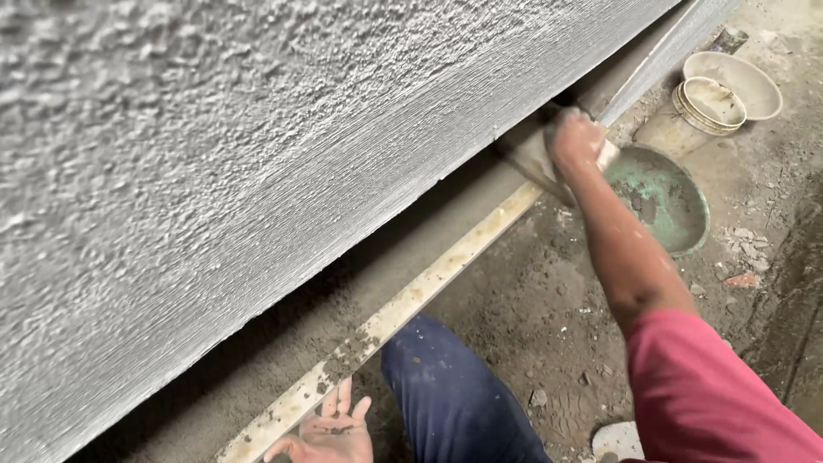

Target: The person kneels beside a concrete ledge with a wooden guide strip and uses a trowel to apply and press mortar along the edge, scooping material from a green basin. They then use a flat float to smooth the mortar surface along the strip, working section by section along the ledge.

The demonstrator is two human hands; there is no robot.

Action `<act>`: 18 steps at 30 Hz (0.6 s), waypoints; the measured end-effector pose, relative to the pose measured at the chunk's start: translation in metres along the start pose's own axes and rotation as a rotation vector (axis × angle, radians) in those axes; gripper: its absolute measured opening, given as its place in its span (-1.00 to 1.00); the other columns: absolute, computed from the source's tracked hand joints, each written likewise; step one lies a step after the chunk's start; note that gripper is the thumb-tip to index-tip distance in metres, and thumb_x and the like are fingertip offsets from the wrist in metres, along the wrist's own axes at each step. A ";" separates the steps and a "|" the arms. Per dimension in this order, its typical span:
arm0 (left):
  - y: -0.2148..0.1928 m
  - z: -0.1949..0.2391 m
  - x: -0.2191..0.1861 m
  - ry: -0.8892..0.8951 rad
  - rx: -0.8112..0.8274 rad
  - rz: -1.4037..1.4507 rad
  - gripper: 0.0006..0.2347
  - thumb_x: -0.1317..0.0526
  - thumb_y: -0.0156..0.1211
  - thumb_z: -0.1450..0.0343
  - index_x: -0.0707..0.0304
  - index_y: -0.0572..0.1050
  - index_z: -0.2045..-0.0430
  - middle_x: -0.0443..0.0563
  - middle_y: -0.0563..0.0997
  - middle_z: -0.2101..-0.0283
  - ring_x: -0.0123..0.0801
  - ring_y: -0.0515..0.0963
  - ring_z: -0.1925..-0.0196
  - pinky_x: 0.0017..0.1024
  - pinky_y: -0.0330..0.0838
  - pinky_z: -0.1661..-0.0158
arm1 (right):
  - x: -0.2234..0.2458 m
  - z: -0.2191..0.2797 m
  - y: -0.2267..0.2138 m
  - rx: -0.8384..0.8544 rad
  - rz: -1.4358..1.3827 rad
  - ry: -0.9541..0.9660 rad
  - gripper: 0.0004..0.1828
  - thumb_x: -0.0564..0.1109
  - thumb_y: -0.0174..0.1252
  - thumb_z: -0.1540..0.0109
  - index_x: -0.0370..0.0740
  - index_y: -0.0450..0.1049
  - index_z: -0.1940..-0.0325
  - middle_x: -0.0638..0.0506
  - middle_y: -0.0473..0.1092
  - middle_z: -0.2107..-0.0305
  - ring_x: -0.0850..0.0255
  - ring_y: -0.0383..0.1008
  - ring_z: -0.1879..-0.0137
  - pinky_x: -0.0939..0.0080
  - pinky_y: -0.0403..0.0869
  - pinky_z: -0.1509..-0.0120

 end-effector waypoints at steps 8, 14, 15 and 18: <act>-0.033 -0.042 0.012 0.162 0.170 -0.099 0.23 -0.49 0.11 -0.19 1.14 -0.17 -0.11 0.78 -0.05 -0.45 0.55 0.13 -0.47 0.79 -0.19 -0.18 | 0.033 -0.023 0.052 -0.397 -0.024 -0.347 -0.70 -0.01 0.18 -0.22 -0.15 0.65 0.06 -0.11 0.55 0.33 -0.01 0.58 0.30 0.03 0.48 0.32; -0.007 -0.018 0.000 0.186 0.154 -0.162 0.19 -0.50 0.01 -0.18 0.71 -0.29 -0.34 0.71 0.02 -0.39 0.47 0.13 -0.47 0.62 -0.38 -0.27 | 0.101 0.104 -0.043 0.255 0.059 -0.325 -0.39 0.28 0.01 -0.42 -0.37 0.56 -0.04 -0.27 0.52 0.14 0.00 0.59 0.09 -0.03 0.60 0.05; -0.012 -0.024 0.000 0.190 0.161 -0.170 0.19 -0.50 0.01 -0.18 0.71 -0.29 -0.34 0.71 0.02 -0.39 0.47 0.13 -0.47 0.62 -0.38 -0.27 | 0.103 0.123 -0.062 0.254 0.051 -0.316 -0.39 0.28 0.01 -0.42 -0.37 0.56 -0.04 -0.27 0.52 0.14 0.00 0.59 0.09 -0.03 0.60 0.05; -0.009 -0.023 0.002 0.147 0.247 -0.141 0.15 -0.58 -0.14 -0.20 0.54 -0.16 -0.43 0.57 0.21 -0.40 0.33 0.22 -0.44 0.51 -0.31 -0.23 | 0.108 0.168 -0.111 0.286 -0.307 -0.285 -0.25 0.17 0.05 -0.29 -0.39 0.21 -0.42 -0.32 0.47 0.11 -0.08 0.58 0.17 -0.07 0.60 0.15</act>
Point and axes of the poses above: each hand's wrist, its own z-axis away from the middle knuckle, its own y-axis out of the palm, x = y × z, the point moved 6 cm from there along -z, towards the middle knuckle
